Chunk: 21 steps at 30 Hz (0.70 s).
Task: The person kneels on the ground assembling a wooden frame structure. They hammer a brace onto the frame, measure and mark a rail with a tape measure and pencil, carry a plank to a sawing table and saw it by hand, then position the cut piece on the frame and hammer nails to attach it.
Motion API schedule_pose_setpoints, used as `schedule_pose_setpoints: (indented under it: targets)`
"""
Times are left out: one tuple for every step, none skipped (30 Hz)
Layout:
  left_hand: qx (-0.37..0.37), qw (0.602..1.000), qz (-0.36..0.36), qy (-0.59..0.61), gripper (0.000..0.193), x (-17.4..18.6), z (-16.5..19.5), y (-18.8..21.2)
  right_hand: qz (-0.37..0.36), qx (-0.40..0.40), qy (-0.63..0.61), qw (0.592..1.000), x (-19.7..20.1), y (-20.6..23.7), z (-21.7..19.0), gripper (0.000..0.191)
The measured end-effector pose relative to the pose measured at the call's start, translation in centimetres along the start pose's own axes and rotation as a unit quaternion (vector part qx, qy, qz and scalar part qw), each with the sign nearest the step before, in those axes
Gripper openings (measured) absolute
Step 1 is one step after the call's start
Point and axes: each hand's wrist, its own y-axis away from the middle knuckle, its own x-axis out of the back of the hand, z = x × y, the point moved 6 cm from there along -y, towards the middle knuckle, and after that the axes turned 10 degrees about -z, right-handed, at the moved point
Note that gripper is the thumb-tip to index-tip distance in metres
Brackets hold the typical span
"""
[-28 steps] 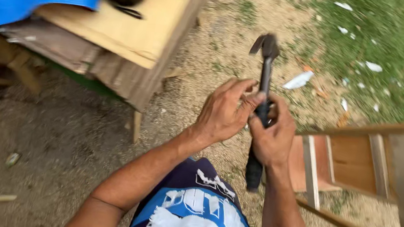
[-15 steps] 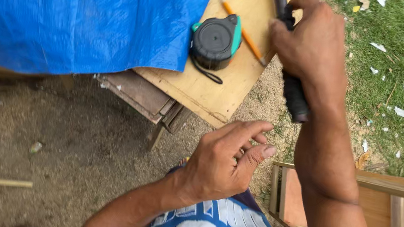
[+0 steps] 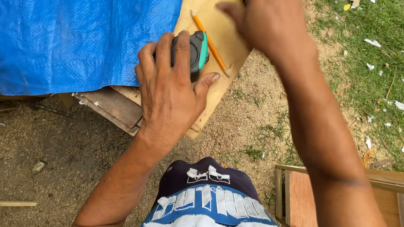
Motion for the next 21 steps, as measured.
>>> schedule_pose_setpoints:
  targets:
    - [-0.002,1.0,0.004,-0.005,0.078,-0.2,-0.2,-0.5,-0.026,0.007,-0.009,1.0,-0.1,0.9,-1.3,0.047]
    - [-0.002,1.0,0.007,-0.01,0.076,-0.5,-0.6,-0.8,-0.05,-0.006,-0.017,0.999,-0.8,1.6,-2.5,0.038]
    - [-0.001,1.0,0.009,-0.015,0.073,-0.8,-1.0,-1.0,-0.075,-0.018,-0.025,0.997,-1.5,2.2,-3.5,0.029]
    - [0.0,1.0,-0.005,-0.017,0.074,-1.3,-1.4,-1.1,-0.101,-0.033,-0.035,0.994,-2.5,2.8,-4.3,0.02]
    - [0.001,1.0,-0.019,-0.018,0.076,-1.8,-1.8,-1.2,-0.098,-0.032,-0.037,0.994,-3.1,3.0,-5.0,0.019]
    - [-0.002,0.999,-0.032,-0.019,0.078,-2.2,-2.2,-1.2,-0.092,-0.033,-0.037,0.995,-3.6,3.1,-5.5,0.018]
    - [-0.023,1.0,-0.018,-0.011,0.078,-2.1,-2.3,-1.2,-0.08,-0.035,-0.035,0.996,-4.0,3.2,-5.9,0.018]
    - [-0.046,0.999,-0.002,-0.002,0.079,-2.0,-2.4,-1.1,-0.061,-0.04,-0.028,0.997,-4.1,3.4,-6.2,0.016]
    - [-0.071,0.997,0.011,0.008,0.079,-1.8,-2.3,-1.0,-0.042,-0.049,-0.023,0.998,-3.9,3.7,-6.4,0.015]
    - [-0.076,0.997,0.013,0.025,0.077,-1.5,-2.2,-0.7,-0.027,-0.063,-0.018,0.997,-3.5,4.4,-6.5,0.013]
    - [-0.08,0.996,0.012,0.045,0.075,-1.1,-2.1,-0.3,0.011,-0.065,-0.03,0.997,-2.5,5.3,-6.7,0.014]
    - [-0.086,0.994,0.011,0.065,0.072,-0.7,-1.6,0.0,0.05,-0.067,-0.04,0.996,-1.3,6.7,-7.1,0.016]
    - [-0.092,0.992,0.022,0.082,0.07,0.0,-0.9,0.6,0.093,-0.066,-0.046,0.992,0.1,8.2,-7.4,0.019]
    - [-0.1,0.989,0.035,0.1,0.068,0.9,-0.1,1.4,0.103,-0.078,-0.088,0.988,1.1,9.8,-7.1,0.019]
    - [-0.114,0.984,0.033,0.131,0.066,1.6,0.8,2.4,0.113,-0.09,-0.13,0.981,2.1,12.0,-6.9,0.02]
    - [-0.128,0.978,0.032,0.162,0.064,2.4,1.8,3.6,0.096,-0.14,-0.185,0.968,2.4,13.9,-6.4,0.02]
    - [-0.149,0.968,0.013,0.201,0.062,2.9,2.9,4.9,0.082,-0.191,-0.236,0.949,2.5,16.1,-5.9,0.02]
    - [-0.163,0.953,-0.02,0.256,0.06,2.9,4.0,5.9,0.044,-0.275,-0.297,0.913,2.0,18.6,-5.1,0.02]
    - [-0.174,0.933,-0.053,0.311,0.058,2.7,5.0,7.0,0.01,-0.354,-0.354,0.866,1.3,21.3,-4.4,0.02]
    - [-0.183,0.902,-0.102,0.377,0.056,1.7,6.1,7.9,0.044,-0.339,-0.384,0.858,1.4,23.5,-4.4,0.021]
    - [-0.189,0.868,-0.157,0.432,0.053,0.0,7.4,8.4,0.08,-0.324,-0.41,0.849,1.3,25.8,-4.5,0.024]
